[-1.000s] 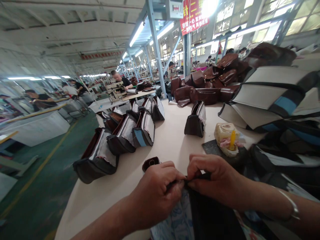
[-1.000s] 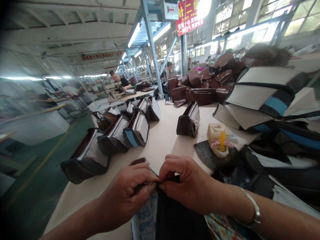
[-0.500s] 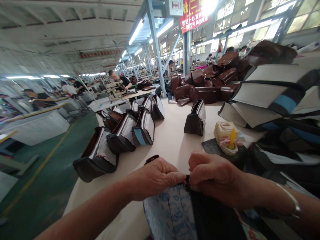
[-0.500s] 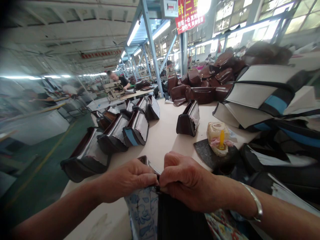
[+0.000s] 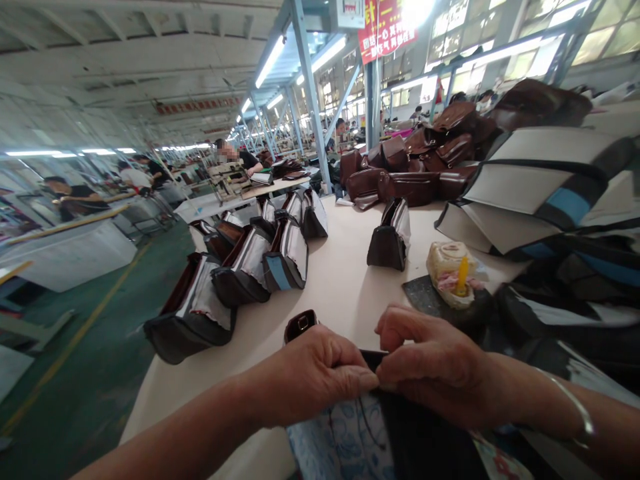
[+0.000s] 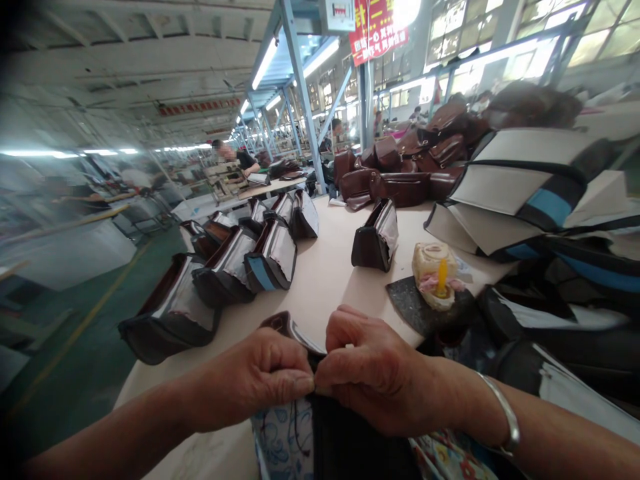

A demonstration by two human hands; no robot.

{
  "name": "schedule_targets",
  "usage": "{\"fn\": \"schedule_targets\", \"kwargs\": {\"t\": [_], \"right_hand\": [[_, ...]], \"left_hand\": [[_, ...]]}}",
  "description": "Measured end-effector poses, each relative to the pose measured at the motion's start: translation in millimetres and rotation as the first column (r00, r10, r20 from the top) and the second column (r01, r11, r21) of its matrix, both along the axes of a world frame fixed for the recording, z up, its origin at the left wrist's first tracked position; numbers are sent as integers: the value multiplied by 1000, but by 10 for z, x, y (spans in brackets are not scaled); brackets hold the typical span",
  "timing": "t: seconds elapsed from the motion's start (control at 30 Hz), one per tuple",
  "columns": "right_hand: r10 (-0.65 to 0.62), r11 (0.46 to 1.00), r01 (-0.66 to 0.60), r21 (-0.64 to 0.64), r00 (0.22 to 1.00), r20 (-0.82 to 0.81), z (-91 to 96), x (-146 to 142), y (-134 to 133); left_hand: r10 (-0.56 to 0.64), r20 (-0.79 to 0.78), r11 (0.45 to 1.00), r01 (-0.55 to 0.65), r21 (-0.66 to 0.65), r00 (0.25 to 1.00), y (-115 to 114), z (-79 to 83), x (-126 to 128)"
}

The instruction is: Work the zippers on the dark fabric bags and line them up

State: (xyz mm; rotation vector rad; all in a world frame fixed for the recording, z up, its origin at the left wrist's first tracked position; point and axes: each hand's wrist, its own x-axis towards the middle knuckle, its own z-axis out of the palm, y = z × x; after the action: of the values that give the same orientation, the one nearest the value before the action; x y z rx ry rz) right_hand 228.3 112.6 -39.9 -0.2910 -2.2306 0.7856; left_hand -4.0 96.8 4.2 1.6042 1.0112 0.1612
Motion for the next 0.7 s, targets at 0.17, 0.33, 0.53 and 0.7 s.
{"fn": "schedule_targets", "kwargs": {"t": [0.17, 0.33, 0.53, 0.7], "right_hand": [[128, 859, -115, -500, 992, -9, 19, 96, 96], [212, 841, -77, -535, 957, 196, 225, 66, 221], [346, 869, -175, -464, 884, 315, 457, -73, 267], [268, 849, -39, -527, 891, 366, 438, -132, 141]], "left_hand": [[-44, -43, 968, 53, 246, 998, -138, 65, 23], [-65, -105, 852, 109, 512, 992, -233, 111, 3], [-79, -148, 790, 152, 594, 986, -292, 117, -20], [-75, -97, 805, 117, 582, 993, -290, 92, -56]]}}
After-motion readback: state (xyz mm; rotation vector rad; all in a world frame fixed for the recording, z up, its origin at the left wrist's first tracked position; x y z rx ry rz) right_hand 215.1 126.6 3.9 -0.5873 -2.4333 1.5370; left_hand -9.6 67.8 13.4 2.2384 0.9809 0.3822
